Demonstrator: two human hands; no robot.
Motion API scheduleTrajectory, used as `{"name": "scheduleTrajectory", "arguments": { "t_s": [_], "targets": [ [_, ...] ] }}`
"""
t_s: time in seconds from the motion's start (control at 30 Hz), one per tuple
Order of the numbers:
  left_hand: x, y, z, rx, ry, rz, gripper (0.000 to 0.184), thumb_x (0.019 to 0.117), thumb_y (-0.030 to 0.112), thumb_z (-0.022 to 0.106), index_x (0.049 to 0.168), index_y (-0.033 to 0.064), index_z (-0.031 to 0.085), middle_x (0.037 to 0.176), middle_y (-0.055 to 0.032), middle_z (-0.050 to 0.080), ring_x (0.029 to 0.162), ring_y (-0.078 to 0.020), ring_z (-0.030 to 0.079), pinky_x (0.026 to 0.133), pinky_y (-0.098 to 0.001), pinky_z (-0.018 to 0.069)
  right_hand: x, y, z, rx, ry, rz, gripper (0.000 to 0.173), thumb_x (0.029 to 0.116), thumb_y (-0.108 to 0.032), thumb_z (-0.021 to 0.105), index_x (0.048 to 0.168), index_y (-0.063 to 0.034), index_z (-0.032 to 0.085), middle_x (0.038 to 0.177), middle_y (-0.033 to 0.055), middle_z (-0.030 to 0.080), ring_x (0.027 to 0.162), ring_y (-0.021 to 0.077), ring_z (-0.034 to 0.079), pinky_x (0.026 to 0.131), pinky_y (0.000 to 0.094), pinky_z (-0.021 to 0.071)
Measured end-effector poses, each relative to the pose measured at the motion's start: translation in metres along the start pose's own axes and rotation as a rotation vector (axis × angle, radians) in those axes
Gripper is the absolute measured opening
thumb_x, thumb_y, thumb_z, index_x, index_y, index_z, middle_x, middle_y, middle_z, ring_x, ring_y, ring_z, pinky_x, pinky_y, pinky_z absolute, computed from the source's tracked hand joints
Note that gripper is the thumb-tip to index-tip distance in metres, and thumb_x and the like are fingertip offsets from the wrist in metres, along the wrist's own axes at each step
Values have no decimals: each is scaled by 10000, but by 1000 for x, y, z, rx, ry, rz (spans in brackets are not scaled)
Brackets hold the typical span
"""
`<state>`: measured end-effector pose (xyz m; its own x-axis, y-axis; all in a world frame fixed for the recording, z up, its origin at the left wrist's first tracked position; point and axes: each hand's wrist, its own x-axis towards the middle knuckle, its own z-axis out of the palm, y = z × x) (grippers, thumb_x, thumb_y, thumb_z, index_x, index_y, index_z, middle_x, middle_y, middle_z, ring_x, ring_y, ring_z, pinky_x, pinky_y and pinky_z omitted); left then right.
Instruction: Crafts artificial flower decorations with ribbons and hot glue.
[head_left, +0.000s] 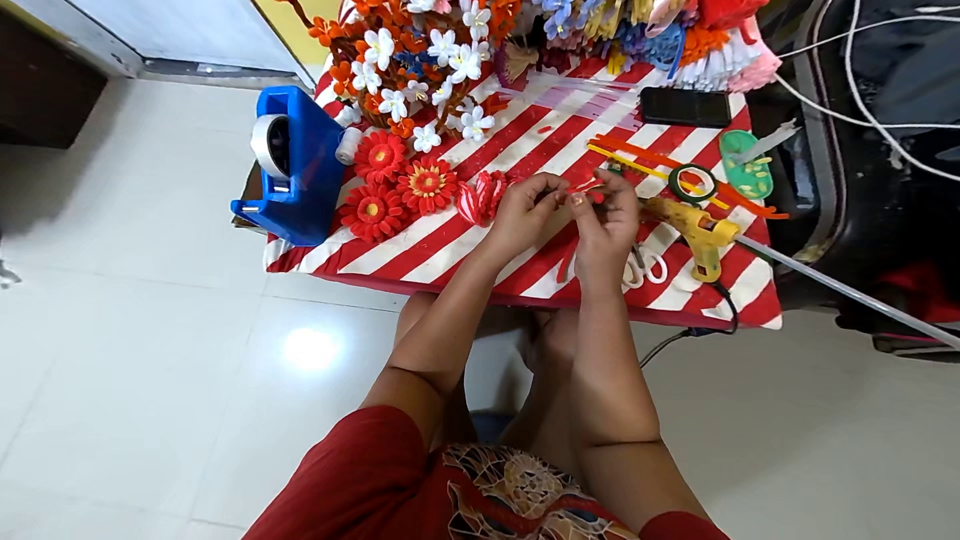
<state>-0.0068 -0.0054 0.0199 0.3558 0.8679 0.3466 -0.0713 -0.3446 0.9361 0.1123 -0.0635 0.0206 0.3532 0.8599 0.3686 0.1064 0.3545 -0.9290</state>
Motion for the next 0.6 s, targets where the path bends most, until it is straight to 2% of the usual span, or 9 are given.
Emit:
{"name": "scheduleTrajectory", "arguments": {
  "t_s": [0.1,0.2,0.33,0.47,0.6],
  "targets": [
    [-1,1,0,12,-10,2,150,1004,-14,543,1064,-61,672,917,-71,687,832,-47,642,814,-219,544,3,2,-5,-21,21,-43,360,1006,-117,582,1364,-87,546,955,-40,566,776,22,570,687,185,511],
    [-1,3,-1,10,-8,-9,142,1008,3,553,1065,-58,668,923,-67,690,836,-44,647,817,-220,545,7,2,-11,-42,31,-67,246,1028,-104,544,1262,-70,614,982,-47,601,813,8,584,724,182,512],
    [0,3,-1,-26,-8,-31,137,1006,0,561,1076,-51,667,927,-60,698,832,-48,657,817,-226,556,12,9,-16,-4,69,-70,143,1001,-50,568,1122,-34,641,949,-40,632,812,23,612,739,209,543],
    [0,3,-2,-91,20,-62,144,1007,-5,546,1085,-46,660,925,-47,689,835,-54,655,813,-240,561,9,4,-17,-24,51,-46,150,1017,-94,576,1148,-81,650,953,-48,632,778,20,620,709,195,553],
    [1,4,-3,-196,95,-128,182,1006,-2,544,1164,-41,624,929,-18,678,842,-50,655,826,-245,562,9,3,-18,15,40,-108,161,1005,-71,591,1150,-91,657,988,-53,644,856,33,634,783,224,560]
  ]
}}
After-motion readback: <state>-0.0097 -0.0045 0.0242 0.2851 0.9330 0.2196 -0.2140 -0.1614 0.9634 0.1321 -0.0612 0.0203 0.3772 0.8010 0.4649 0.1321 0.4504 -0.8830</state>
